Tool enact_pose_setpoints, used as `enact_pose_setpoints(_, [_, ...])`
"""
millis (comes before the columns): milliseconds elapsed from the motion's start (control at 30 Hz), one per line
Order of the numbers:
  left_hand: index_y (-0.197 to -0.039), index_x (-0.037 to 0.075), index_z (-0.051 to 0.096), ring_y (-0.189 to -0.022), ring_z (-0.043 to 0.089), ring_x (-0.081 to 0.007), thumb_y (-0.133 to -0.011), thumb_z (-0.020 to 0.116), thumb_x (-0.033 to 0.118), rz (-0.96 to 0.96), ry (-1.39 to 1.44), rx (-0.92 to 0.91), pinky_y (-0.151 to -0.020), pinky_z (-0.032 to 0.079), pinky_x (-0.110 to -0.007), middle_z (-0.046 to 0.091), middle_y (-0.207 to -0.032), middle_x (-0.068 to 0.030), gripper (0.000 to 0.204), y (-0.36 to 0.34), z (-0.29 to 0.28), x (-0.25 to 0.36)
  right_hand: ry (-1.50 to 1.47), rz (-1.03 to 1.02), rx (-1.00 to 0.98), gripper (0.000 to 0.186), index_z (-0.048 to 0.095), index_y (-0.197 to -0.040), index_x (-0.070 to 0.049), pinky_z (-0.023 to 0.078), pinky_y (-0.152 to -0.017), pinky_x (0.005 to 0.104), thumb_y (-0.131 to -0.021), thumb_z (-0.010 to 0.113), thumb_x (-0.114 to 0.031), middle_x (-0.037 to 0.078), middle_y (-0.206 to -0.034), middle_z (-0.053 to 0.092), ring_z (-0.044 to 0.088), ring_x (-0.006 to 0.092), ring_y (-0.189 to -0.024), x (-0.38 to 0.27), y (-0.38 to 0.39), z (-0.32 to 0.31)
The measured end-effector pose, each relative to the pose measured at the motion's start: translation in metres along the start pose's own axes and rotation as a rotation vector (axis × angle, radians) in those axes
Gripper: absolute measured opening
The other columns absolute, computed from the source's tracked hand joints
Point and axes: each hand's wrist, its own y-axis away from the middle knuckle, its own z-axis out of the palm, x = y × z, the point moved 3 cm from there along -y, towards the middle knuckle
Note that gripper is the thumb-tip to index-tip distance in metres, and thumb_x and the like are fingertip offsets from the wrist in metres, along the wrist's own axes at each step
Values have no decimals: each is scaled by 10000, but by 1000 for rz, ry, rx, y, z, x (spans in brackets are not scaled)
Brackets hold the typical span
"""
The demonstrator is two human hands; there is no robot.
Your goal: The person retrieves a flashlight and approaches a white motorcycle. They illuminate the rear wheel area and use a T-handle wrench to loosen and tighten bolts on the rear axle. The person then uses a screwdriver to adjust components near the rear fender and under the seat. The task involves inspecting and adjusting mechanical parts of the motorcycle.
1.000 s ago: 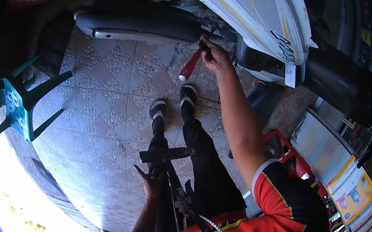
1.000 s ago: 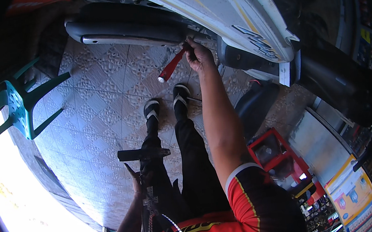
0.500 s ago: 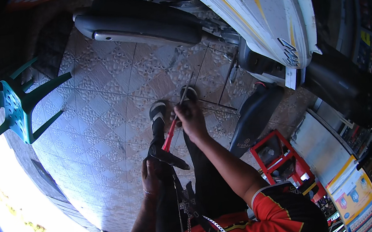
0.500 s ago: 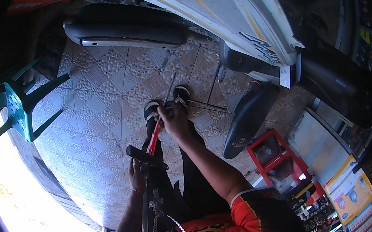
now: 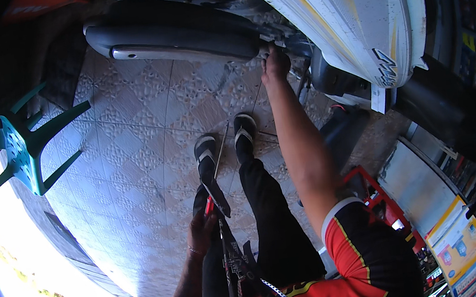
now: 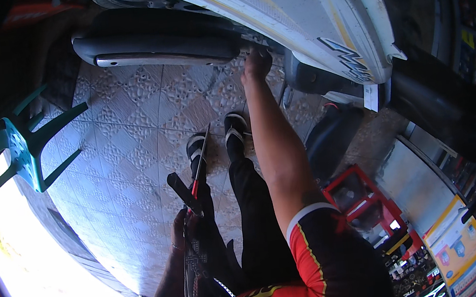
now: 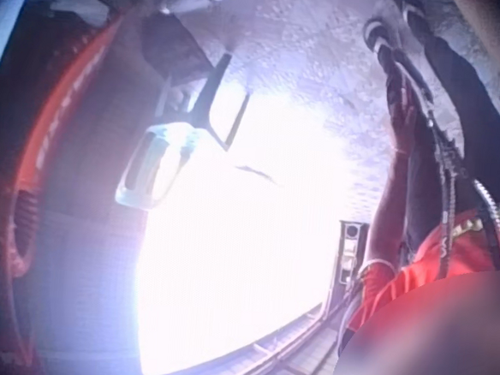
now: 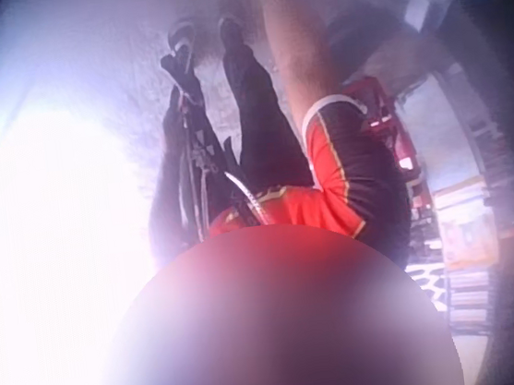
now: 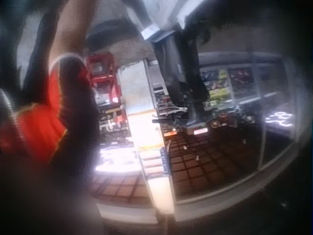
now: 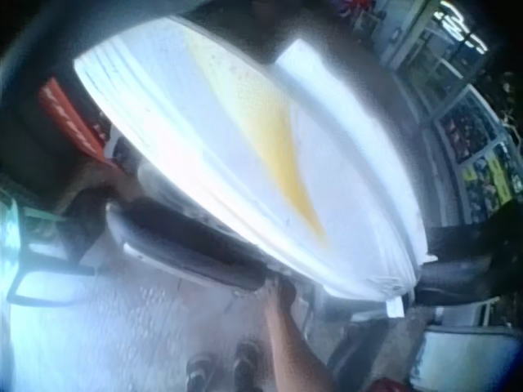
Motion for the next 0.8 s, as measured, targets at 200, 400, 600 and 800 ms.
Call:
enact_pose_setpoints(200, [-1261,-6,586,-1061,592,-109,-934,623,70,13,-190,47,-920,465,-280,685,-1130,-66,338,2,2,1,-68,160,235,434,632,-1106,34,537,-683,387,-949,594,-369,153,-1026,674,662,242,-921,-18,-22,22])
enact_pose_setpoints(400, [-1253,-10,585,-1060,591,-100,-930,594,22,-57,22,20,-920,465,-276,680,-1129,-62,324,9,8,17,-88,140,334,456,661,-1073,28,545,-652,386,-923,634,-401,112,-900,704,686,219,-841,-27,5,27])
enact_pose_setpoints(600, [-1243,-7,595,-1006,575,-78,-918,600,25,-62,66,3,-872,470,-271,680,-1086,-42,326,13,8,27,90,-137,116,395,671,-1048,41,488,-694,349,-898,696,-323,73,-958,673,604,166,-841,-1,55,-9])
enact_pose_setpoints(800, [-1217,-5,613,-967,573,-75,-914,623,71,36,1,-30,-837,478,-276,676,-1045,-34,312,15,-1,20,-85,-385,-240,271,653,-1106,6,463,-849,263,-909,697,-175,30,-976,652,590,99,-904,-32,163,-50])
